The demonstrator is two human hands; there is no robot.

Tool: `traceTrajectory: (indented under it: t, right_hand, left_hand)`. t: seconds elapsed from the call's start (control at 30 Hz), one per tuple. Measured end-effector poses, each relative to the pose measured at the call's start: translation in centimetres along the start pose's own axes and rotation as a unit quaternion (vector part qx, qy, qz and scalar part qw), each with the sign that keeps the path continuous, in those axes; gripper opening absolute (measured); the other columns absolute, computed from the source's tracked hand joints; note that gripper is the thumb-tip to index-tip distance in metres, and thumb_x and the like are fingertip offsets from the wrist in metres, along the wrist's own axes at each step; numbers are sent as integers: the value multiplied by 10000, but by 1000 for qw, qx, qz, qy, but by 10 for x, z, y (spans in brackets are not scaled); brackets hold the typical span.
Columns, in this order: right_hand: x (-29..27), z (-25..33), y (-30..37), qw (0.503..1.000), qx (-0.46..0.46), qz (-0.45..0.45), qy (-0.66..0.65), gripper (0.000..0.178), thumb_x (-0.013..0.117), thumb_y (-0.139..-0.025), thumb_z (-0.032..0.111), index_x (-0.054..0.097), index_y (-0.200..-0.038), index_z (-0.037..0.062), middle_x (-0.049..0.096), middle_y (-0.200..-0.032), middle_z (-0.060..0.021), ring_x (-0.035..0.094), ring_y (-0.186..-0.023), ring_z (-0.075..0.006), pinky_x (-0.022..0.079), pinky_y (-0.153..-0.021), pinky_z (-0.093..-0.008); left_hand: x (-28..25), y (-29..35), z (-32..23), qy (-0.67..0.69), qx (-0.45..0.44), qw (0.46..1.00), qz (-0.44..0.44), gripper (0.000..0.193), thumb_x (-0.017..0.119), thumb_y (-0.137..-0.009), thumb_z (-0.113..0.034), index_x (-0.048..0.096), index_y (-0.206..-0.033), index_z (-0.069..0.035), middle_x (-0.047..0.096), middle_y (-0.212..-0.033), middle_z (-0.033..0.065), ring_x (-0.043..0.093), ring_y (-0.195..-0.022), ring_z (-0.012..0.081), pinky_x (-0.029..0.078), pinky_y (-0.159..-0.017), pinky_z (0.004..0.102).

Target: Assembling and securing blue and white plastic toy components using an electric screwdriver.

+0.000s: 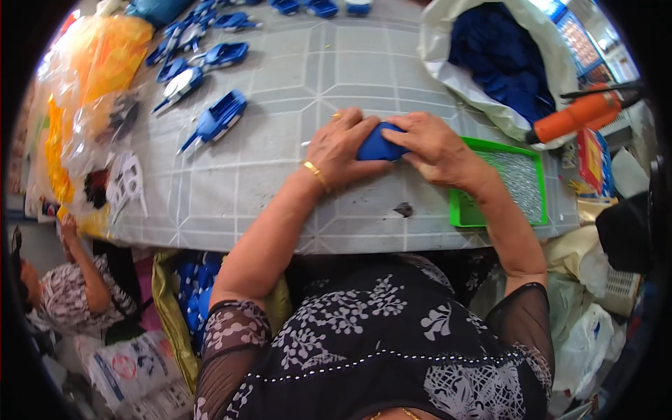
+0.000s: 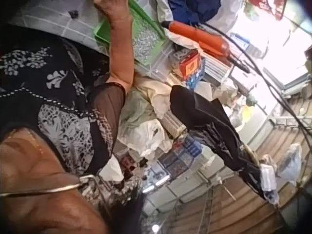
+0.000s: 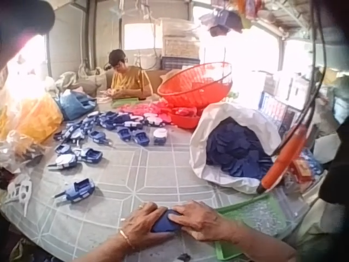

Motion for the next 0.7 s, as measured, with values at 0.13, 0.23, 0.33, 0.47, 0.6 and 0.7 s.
traceTrajectory:
  t: [0.13, 0.23, 0.33, 0.47, 0.6, 0.7]
  right_hand:
    - [-78, 31, 15, 982, 16, -177, 67, 421, 696, -759, -80, 649, -1157, 47, 644, -1248, -126, 619, -1117, -326, 492, -933, -410]
    - [-149, 32, 99, 856, 125, -475, 162, 192, 671, -852, -64, 628, -1023, 14, 646, -996, -113, 628, -957, -264, 489, -894, -381]
    - [-172, -5, 148, 774, 251, -563, 142, 387, 751, -881, 108, 581, -1210, -5, 617, -1121, -97, 605, -1004, -236, 468, -947, -352]
    - [-159, -71, 124, 806, 261, -487, -212, 534, 678, -965, 268, 474, -1368, -17, 637, -1173, -104, 636, -1007, -182, 478, -941, -317]
    - [-151, -91, 115, 814, 278, -449, -242, 499, 603, -1009, 277, 463, -1400, -1, 649, -1045, -95, 649, -875, -156, 517, -843, -323]
    - [-142, -87, 114, 790, 253, -445, -337, 392, 644, -966, 203, 527, -1289, 15, 631, -999, -82, 627, -837, -145, 509, -798, -307]
  left_hand:
    - [-6, 8, 1, -20, -16, 1000, -14, 651, 833, -692, -359, 629, -1241, -75, 593, -1111, 148, 587, -1078, 382, 500, -905, 470]
    - [-7, 9, -1, -19, -32, 999, -1, 647, 831, -702, -356, 625, -1245, -70, 596, -1126, 147, 583, -1087, 376, 498, -905, 468]
    - [0, 1, -8, -16, -11, 1000, 5, 632, 832, -708, -364, 634, -1227, -64, 598, -1124, 144, 582, -1085, 368, 493, -909, 467]
    - [3, -1, -13, -1, -4, 1000, 13, 632, 842, -693, -369, 646, -1211, -65, 603, -1108, 137, 589, -1069, 363, 491, -908, 464]
    - [4, 0, -11, -7, 5, 1000, 7, 664, 858, -672, -376, 644, -1219, -66, 608, -1104, 124, 600, -1045, 353, 499, -883, 449]
    - [4, 0, -13, -20, 17, 1000, 10, 686, 871, -677, -351, 646, -1237, -23, 628, -1130, 147, 625, -1012, 340, 508, -887, 416]
Point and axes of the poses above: each hand's wrist, its own y-axis away from the middle knuckle, its own x-axis out of the palm, z = x × y, the point moved 9 cm from there along -y, towards the middle knuckle
